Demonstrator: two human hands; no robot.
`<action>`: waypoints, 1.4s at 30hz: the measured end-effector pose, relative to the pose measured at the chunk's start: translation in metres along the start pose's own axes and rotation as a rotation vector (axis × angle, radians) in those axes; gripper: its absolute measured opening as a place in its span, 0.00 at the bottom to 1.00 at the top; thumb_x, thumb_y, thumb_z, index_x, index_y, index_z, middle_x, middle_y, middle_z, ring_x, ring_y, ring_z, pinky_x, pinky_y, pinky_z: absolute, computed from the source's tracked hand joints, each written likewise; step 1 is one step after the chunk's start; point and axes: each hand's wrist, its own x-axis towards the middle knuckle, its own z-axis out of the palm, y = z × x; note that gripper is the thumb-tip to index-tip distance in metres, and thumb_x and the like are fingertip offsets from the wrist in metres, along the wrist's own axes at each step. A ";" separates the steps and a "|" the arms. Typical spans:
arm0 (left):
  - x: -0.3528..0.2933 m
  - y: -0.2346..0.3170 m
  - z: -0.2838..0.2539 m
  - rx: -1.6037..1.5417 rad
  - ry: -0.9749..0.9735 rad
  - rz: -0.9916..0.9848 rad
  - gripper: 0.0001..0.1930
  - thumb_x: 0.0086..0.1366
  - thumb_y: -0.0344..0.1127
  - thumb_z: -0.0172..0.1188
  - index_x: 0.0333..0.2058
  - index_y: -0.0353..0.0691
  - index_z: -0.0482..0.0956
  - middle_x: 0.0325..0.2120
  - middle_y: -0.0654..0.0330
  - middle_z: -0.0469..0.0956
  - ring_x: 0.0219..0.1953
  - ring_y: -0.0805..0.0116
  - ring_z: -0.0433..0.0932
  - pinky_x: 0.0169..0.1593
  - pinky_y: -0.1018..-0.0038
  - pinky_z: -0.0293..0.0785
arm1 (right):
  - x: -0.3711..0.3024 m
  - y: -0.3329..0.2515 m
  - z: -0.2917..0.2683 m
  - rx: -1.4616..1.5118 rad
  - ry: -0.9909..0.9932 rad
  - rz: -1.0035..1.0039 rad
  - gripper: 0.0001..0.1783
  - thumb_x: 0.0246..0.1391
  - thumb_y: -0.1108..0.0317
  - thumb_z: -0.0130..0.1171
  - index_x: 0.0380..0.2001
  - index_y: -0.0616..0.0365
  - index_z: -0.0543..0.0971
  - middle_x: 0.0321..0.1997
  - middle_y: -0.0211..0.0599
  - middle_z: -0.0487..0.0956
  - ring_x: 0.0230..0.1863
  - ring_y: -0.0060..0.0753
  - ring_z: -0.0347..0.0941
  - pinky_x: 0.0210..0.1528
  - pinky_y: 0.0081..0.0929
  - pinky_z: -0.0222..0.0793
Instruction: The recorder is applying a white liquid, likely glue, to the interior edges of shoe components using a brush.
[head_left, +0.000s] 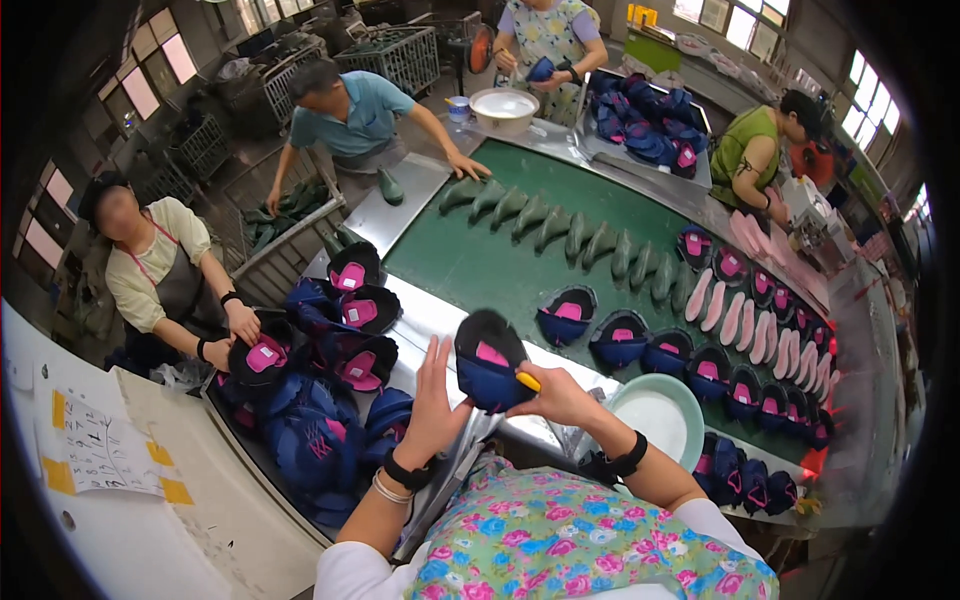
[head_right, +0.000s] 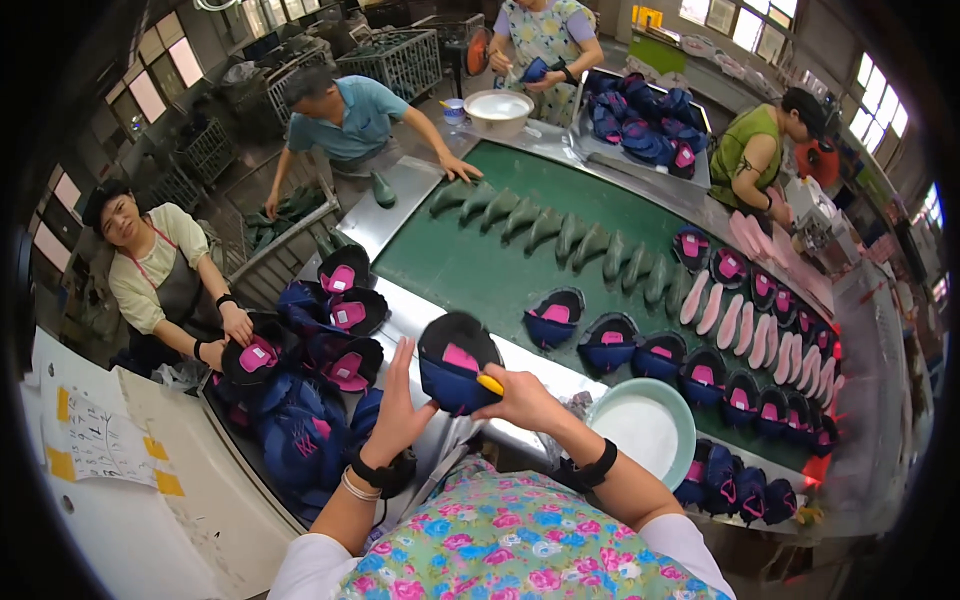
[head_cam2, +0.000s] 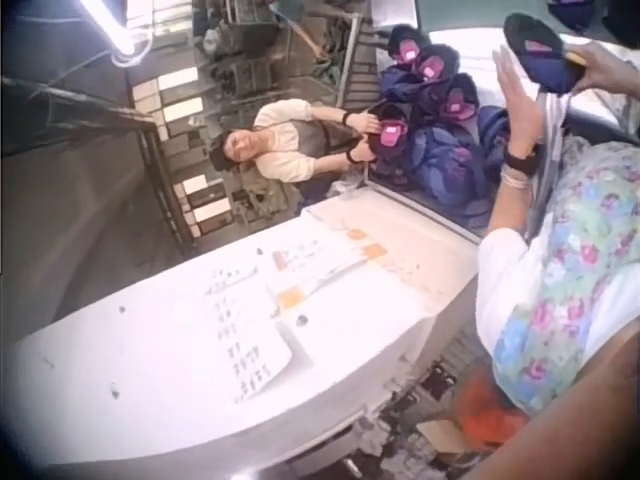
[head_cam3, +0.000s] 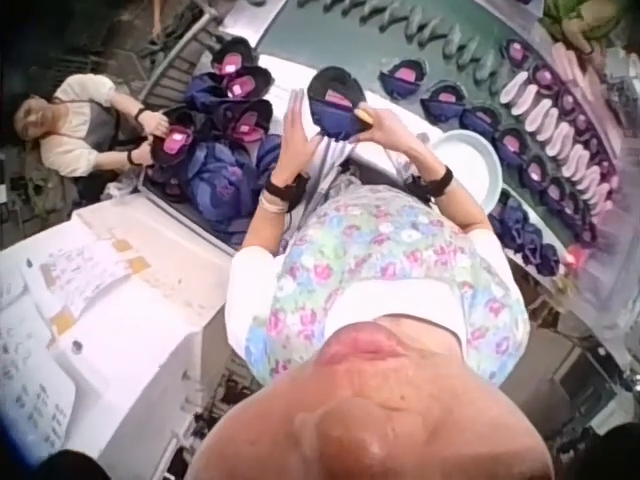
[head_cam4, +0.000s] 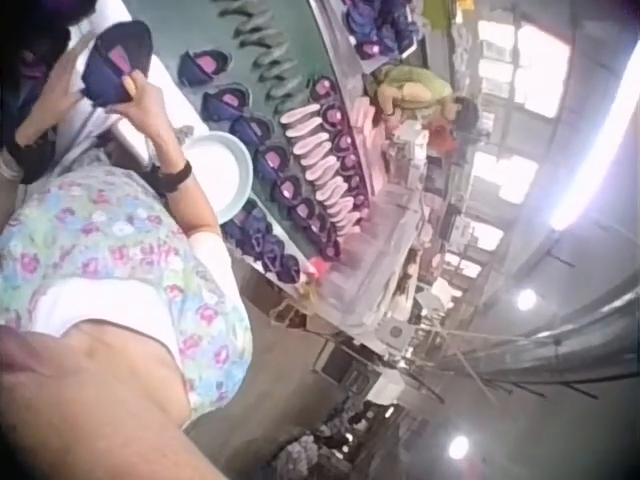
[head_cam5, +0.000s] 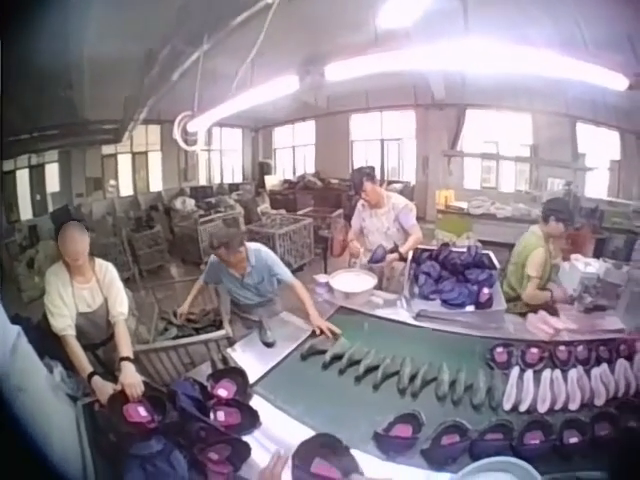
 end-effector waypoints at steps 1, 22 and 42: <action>0.000 -0.005 0.007 -0.350 -0.164 -0.205 0.51 0.52 0.19 0.65 0.72 0.37 0.48 0.67 0.44 0.58 0.73 0.57 0.55 0.72 0.63 0.54 | -0.004 -0.004 -0.002 0.011 0.054 -0.061 0.34 0.40 0.54 0.78 0.46 0.58 0.74 0.37 0.54 0.81 0.42 0.62 0.78 0.43 0.43 0.73; 0.012 0.015 0.078 -0.700 0.066 -0.018 0.47 0.59 0.20 0.63 0.72 0.44 0.46 0.67 0.55 0.57 0.67 0.61 0.62 0.69 0.64 0.62 | -0.080 -0.041 -0.019 -0.188 0.321 -0.082 0.22 0.50 0.69 0.65 0.50 0.52 0.78 0.31 0.45 0.79 0.34 0.51 0.80 0.36 0.42 0.75; -0.023 0.085 0.054 -0.823 -1.514 -0.384 0.19 0.60 0.20 0.63 0.52 0.30 0.77 0.53 0.55 0.81 0.55 0.73 0.76 0.60 0.73 0.69 | -0.304 0.230 0.061 0.361 1.195 1.016 0.13 0.47 0.63 0.73 0.32 0.60 0.88 0.24 0.39 0.84 0.26 0.26 0.81 0.34 0.25 0.76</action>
